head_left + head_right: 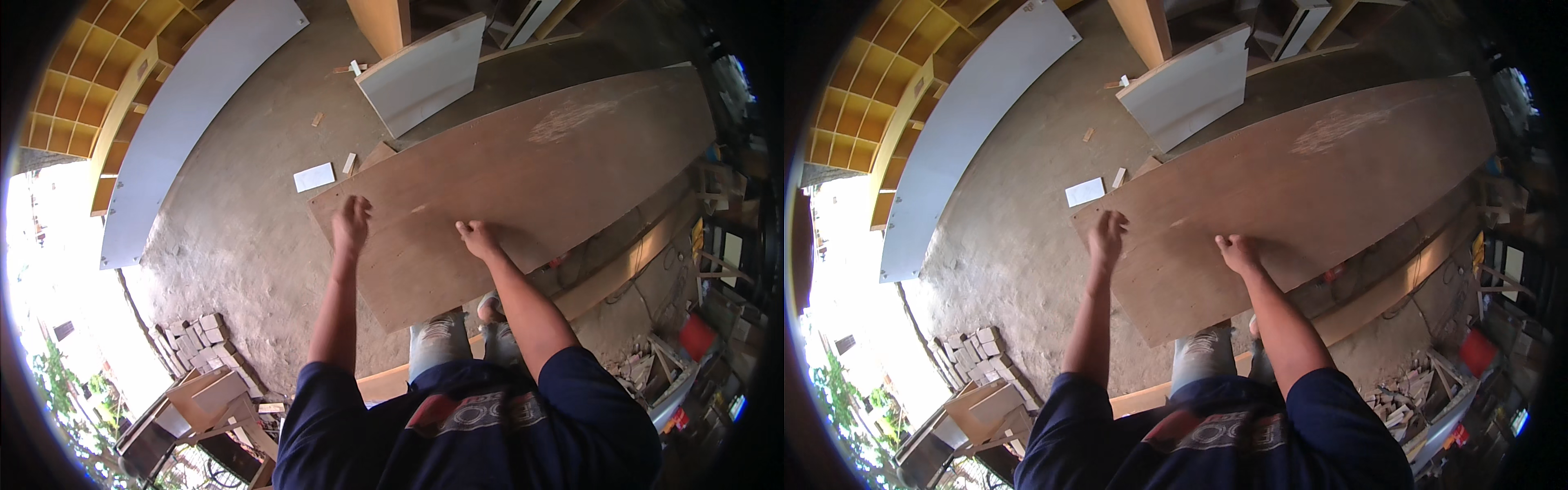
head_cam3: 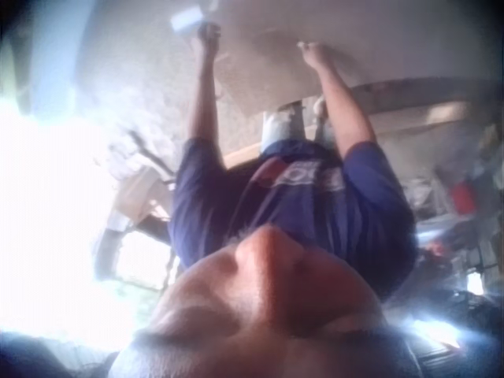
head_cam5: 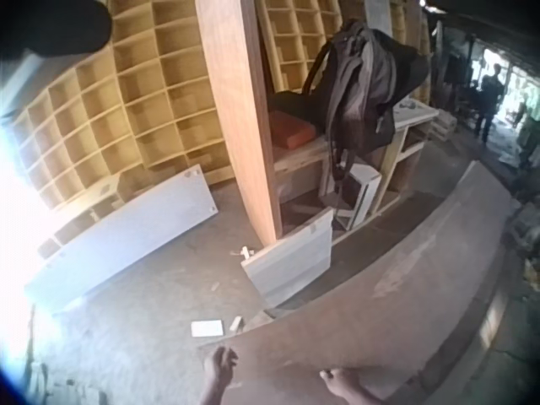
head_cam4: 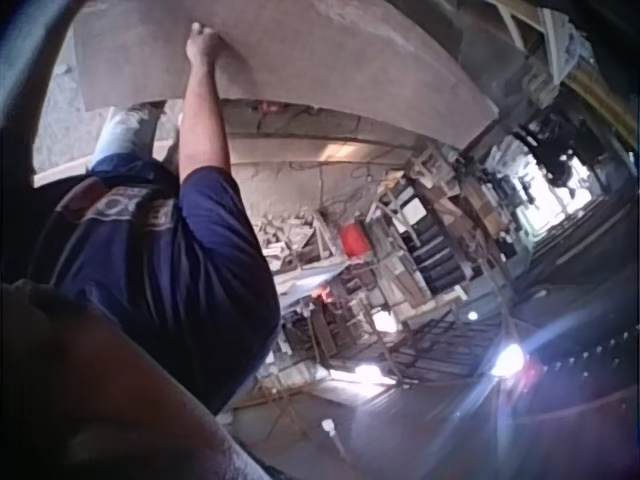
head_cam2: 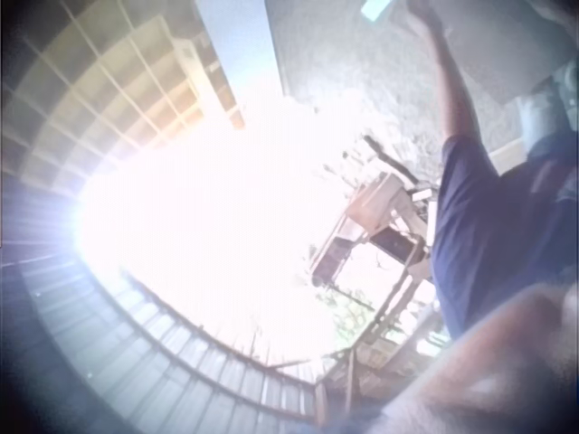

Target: The person uses a power sander to smooth the surface of a large wooden board and then uses a power drill to drive screws into the sides of a wooden box assembly.

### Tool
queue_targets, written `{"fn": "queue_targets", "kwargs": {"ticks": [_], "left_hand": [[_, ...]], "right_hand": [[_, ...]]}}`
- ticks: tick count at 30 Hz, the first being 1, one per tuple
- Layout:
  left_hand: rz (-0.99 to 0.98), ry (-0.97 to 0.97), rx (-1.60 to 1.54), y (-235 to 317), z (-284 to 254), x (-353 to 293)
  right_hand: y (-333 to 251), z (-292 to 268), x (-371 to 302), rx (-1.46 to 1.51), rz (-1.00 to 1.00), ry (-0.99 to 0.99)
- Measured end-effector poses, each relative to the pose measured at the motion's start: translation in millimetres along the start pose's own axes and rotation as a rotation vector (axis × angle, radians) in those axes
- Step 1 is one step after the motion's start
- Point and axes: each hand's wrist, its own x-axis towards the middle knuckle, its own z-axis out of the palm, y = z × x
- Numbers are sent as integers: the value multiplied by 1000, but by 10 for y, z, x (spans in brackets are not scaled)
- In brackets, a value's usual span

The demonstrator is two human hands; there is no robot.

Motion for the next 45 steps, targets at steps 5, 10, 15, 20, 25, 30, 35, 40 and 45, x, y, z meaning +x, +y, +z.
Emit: {"fn": "queue_targets", "kwargs": {"ticks": [5, 10, 15, 20, 25, 30, 35, 40, 45], "left_hand": [[128, -115, 16, 226, 620, -993], [164, -9, 139, 436, 1123, -1429], [167, -178, 64, 675, 1263, -1476], [256, -484, 82, 1089, 1488, -1423], [225, -489, 164, 1261, 1867, -1175], [-67, -385, 791, 1117, 2292, -855], [-149, -510, 775, 984, 2652, -700], [-256, -611, 808, 967, 2750, -613], [-243, -642, 905, 709, 2701, -533]], "right_hand": [[-539, -201, -197, 1160, 375, -520], [-484, -305, -339, 1605, 426, -582], [-245, -558, -440, 1606, 437, -487], [69, -902, -421, 1651, 418, -455], [598, -1357, -196, 1769, 414, -231], [1155, -2105, 282, 1887, 419, -74], [1730, -2768, 1336, 2077, 350, 37], [1812, -3740, 2592, 2303, 177, 111], [1095, -5994, 4090, 2331, -406, 230]]}}
